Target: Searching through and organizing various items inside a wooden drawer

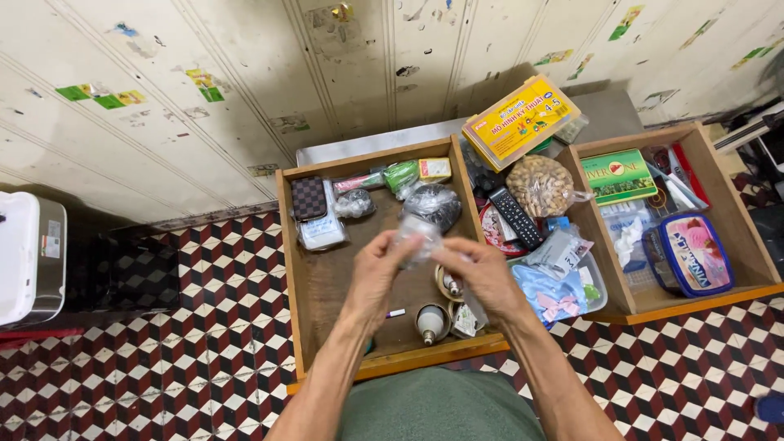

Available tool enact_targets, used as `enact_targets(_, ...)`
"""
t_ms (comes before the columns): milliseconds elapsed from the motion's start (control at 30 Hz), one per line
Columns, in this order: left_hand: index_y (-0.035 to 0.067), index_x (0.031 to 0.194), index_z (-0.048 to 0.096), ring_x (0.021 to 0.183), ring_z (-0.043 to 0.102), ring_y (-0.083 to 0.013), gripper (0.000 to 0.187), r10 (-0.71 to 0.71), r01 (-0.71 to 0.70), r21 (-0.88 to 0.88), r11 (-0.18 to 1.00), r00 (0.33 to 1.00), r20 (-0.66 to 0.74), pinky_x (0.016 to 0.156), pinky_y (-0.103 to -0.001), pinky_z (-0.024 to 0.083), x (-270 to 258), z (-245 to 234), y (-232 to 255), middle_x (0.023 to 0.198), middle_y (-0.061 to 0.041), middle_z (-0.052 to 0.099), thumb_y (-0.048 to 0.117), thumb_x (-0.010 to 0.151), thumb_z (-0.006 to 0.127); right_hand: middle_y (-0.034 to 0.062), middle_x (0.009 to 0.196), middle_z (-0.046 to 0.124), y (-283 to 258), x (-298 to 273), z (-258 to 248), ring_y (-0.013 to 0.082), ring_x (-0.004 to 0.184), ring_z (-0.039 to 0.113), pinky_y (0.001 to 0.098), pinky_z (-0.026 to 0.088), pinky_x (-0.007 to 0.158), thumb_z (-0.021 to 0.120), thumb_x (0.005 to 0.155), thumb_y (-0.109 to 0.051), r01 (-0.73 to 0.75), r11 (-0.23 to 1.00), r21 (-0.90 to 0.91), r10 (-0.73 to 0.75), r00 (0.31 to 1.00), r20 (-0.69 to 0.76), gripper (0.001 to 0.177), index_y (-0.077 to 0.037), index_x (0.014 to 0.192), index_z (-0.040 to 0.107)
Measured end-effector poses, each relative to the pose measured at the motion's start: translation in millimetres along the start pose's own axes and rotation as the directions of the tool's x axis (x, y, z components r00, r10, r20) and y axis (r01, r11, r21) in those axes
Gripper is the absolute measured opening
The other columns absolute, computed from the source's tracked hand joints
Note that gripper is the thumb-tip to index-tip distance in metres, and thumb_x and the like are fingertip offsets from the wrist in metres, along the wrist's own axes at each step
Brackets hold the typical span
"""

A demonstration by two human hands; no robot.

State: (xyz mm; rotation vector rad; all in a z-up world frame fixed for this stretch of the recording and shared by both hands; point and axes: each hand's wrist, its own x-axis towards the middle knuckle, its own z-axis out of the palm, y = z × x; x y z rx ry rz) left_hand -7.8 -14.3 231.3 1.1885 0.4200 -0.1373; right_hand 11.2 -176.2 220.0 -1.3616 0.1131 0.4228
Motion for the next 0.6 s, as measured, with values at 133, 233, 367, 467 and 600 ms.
enact_targets(133, 0.005, 0.098, 0.063, 0.075, 0.064, -0.011, 0.028, -0.051, 0.056, -0.186, 0.981, 0.998, 0.033, 0.075, -0.024, 0.05, -3, -4, -7, 0.086, -0.005, 0.07, 0.02, 0.078, 0.077, 0.0138, 0.071, 0.063, 10, 8, -8, 0.0167, 0.057, 0.063, 0.0252, 0.054, 0.052, 0.071, 0.08, -0.007, 0.08, 0.974, 0.213, -0.066, 0.995, -0.075, 0.02, 0.003, 0.097, 0.064)
enact_targets(233, 0.004, 0.106, 0.058, 0.077, 0.065, -0.0132, 0.037, -0.057, 0.074, -0.177, 0.981, 0.993, 0.103, 0.077, -0.028, 0.052, -10, -5, 1, 0.089, -0.006, 0.068, 0.014, 0.076, 0.077, 0.0112, 0.081, 0.063, 7, 6, -16, 0.0161, 0.067, 0.065, 0.0274, 0.056, 0.061, 0.068, 0.079, 0.002, 0.169, 0.984, -0.049, -0.167, 0.985, 0.045, 0.015, 0.004, 0.094, 0.065)
enact_targets(367, 0.004, 0.11, 0.061, 0.074, 0.067, -0.0148, 0.049, -0.097, 0.104, -0.087, 0.991, 0.992, 0.077, 0.064, -0.028, 0.056, -4, -3, 2, 0.086, -0.007, 0.067, 0.012, 0.067, 0.082, 0.0067, 0.089, 0.067, 10, 6, -20, 0.0158, 0.077, 0.063, 0.0266, 0.051, 0.073, 0.068, 0.079, 0.002, 0.555, 0.74, -0.38, -0.488, 0.832, 0.265, 0.008, -0.005, 0.078, 0.069)
enact_targets(467, 0.007, 0.102, 0.066, 0.07, 0.067, -0.0107, 0.031, -0.093, 0.092, -0.097, 0.991, 0.996, -0.01, 0.062, -0.024, 0.055, 9, -13, -7, 0.083, -0.003, 0.069, 0.014, 0.074, 0.077, 0.0058, 0.092, 0.065, 35, 18, -40, 0.0238, 0.077, 0.064, 0.0337, 0.052, 0.072, 0.064, 0.079, 0.002, 0.617, 0.456, -0.641, -0.588, 0.75, 0.303, 0.017, -0.014, 0.083, 0.072)
enact_targets(600, 0.009, 0.099, 0.066, 0.07, 0.064, -0.0083, 0.027, -0.024, -0.026, -0.242, 0.97, 0.979, -0.201, 0.063, -0.022, 0.052, 15, -32, 1, 0.083, -0.001, 0.068, 0.013, 0.074, 0.077, 0.0097, 0.092, 0.063, 56, 27, -109, 0.0289, 0.085, 0.062, 0.0385, 0.05, 0.078, 0.063, 0.086, -0.007, 0.29, 0.32, -0.902, -0.634, 0.773, 0.023, 0.011, -0.012, 0.092, 0.07)
